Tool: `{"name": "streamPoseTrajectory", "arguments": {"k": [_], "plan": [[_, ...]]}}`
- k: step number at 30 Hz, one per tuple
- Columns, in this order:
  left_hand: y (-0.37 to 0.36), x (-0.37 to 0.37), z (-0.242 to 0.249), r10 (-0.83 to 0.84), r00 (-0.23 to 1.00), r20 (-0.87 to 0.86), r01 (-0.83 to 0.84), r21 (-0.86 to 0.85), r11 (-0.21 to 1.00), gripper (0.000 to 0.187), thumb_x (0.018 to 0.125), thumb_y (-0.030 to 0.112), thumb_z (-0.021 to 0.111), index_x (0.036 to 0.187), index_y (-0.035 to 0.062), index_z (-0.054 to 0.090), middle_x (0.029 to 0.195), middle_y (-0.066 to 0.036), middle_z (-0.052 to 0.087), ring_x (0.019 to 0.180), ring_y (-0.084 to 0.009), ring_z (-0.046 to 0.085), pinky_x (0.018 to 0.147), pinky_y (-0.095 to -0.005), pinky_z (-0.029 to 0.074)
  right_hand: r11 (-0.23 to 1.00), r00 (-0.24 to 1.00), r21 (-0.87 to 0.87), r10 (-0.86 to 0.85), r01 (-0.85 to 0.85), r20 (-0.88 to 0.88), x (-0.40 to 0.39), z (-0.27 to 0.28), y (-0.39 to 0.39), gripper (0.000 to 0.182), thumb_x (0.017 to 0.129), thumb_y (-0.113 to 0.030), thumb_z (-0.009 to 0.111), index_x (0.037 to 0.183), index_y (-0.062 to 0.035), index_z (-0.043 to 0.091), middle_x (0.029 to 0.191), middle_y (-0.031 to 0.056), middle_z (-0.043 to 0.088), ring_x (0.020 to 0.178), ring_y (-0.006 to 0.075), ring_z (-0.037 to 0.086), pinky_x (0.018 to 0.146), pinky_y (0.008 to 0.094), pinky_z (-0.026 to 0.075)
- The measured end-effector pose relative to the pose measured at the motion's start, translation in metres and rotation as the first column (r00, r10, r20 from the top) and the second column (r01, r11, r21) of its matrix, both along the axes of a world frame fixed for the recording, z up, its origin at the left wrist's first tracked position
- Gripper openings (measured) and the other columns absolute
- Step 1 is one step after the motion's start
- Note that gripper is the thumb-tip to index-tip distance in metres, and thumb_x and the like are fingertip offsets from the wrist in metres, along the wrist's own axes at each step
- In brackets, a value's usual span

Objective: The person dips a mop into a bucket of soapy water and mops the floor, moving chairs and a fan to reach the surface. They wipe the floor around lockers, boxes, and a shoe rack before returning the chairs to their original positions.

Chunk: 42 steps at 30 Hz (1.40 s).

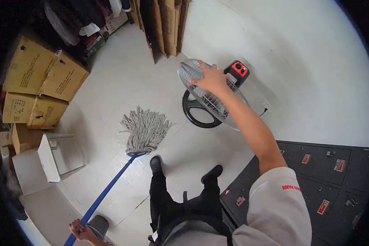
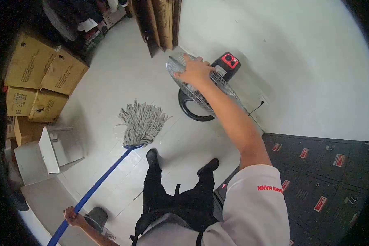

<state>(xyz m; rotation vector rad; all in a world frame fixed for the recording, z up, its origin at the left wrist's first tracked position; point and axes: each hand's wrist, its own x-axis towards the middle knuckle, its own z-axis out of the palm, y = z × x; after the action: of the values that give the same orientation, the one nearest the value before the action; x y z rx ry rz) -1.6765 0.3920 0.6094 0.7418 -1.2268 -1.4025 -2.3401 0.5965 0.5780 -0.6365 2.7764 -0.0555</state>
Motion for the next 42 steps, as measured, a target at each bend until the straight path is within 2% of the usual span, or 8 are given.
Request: {"name": "streamPoseTrajectory", "arguments": {"k": [7,9,11,17,30,32,35,42], "plan": [[-0.005,0.001,-0.004,0.146,0.989,-0.007,-0.146,0.06,0.987,0.029,0.082,0.016,0.044,0.057,0.012,0.029,0.048,0.002,0.024,0.045,-0.0093,0.022,0.056,-0.0246,0.027,0.996,0.999,-0.081,-0.017,0.021,0.046,-0.022,0.014,0.007,0.082,0.065,-0.059,0.059,0.13,-0.0176,0.031,0.122,0.0238,0.039,0.111,0.0418,0.041,0.089,0.0579,0.032],[-0.017,0.02,-0.015,0.112,0.994,-0.008,-0.112,0.045,0.993,0.029,0.082,0.016,0.045,0.057,0.0114,0.031,0.048,0.002,0.024,0.046,-0.0092,0.022,0.056,-0.024,0.027,0.865,0.983,-0.486,-0.041,0.126,0.181,-0.064,-0.002,0.025,0.081,0.067,-0.061,0.056,0.126,-0.0096,0.037,0.115,0.0233,0.048,0.107,0.0337,0.047,0.091,0.0417,0.036],[-0.022,0.025,-0.018,-0.019,0.999,-0.03,0.019,-0.001,1.0,0.029,0.082,0.017,0.045,0.058,0.0108,0.031,0.049,0.001,0.024,0.047,-0.009,0.023,0.056,-0.0222,0.027,0.815,0.969,-0.531,-0.143,0.231,0.203,-0.059,0.05,0.054,0.075,0.07,-0.06,0.053,0.118,-0.0024,0.046,0.106,0.0224,0.055,0.101,0.0285,0.053,0.087,0.0324,0.039],[-0.004,-0.003,0.0,0.064,0.998,0.021,-0.066,0.078,0.995,0.033,0.083,0.019,0.047,0.057,0.0131,0.027,0.05,0.002,0.023,0.047,-0.0092,0.024,0.057,-0.0244,0.029,0.667,0.974,-0.724,-0.222,0.179,0.036,-0.056,0.038,0.168,0.049,0.083,-0.043,0.047,0.107,-0.0004,0.054,0.102,0.0167,0.058,0.097,0.0254,0.055,0.083,0.0312,0.041],[-0.015,-0.014,-0.006,0.023,1.0,0.011,-0.024,0.071,0.997,0.03,0.081,0.016,0.047,0.058,0.0127,0.029,0.049,0.002,0.024,0.045,-0.0089,0.025,0.057,-0.0255,0.03,0.591,0.913,-0.734,-0.397,0.335,0.097,0.013,-0.092,0.266,0.034,0.086,-0.03,0.048,0.101,-0.0012,0.056,0.091,0.006,0.059,0.084,0.0126,0.054,0.075,0.0268,0.041],[-0.014,-0.021,-0.004,0.064,0.998,-0.007,-0.064,0.06,0.996,0.03,0.082,0.017,0.047,0.058,0.0121,0.03,0.048,0.002,0.023,0.045,-0.0089,0.024,0.057,-0.0257,0.03,0.251,0.726,-0.69,-0.371,0.679,0.579,-0.013,-0.094,0.254,0.031,0.085,-0.023,0.045,0.108,-0.0035,0.052,0.099,0.0074,0.058,0.088,0.0162,0.055,0.077,0.0281,0.041],[-0.016,-0.023,-0.004,0.107,0.994,0.009,-0.108,0.081,0.991,0.029,0.082,0.018,0.045,0.058,0.012,0.03,0.048,0.002,0.023,0.045,-0.009,0.024,0.057,-0.0258,0.03,0.133,0.597,-0.583,-0.223,0.802,0.77,-0.057,-0.14,0.254,0.031,0.085,-0.017,0.042,0.113,-0.0058,0.048,0.106,0.0078,0.056,0.092,0.0198,0.055,0.08,0.0305,0.041],[-0.015,-0.016,0.001,0.003,0.999,0.047,-0.007,0.084,0.996,0.03,0.082,0.017,0.045,0.057,0.0124,0.03,0.048,0.001,0.025,0.046,-0.0097,0.026,0.058,-0.0258,0.031,0.126,0.529,-0.514,-0.222,0.848,0.819,-0.09,-0.211,0.241,0.027,0.082,-0.015,0.042,0.105,-0.0085,0.053,0.099,0.0053,0.059,0.082,0.0161,0.057,0.064,0.0296,0.044]]}}
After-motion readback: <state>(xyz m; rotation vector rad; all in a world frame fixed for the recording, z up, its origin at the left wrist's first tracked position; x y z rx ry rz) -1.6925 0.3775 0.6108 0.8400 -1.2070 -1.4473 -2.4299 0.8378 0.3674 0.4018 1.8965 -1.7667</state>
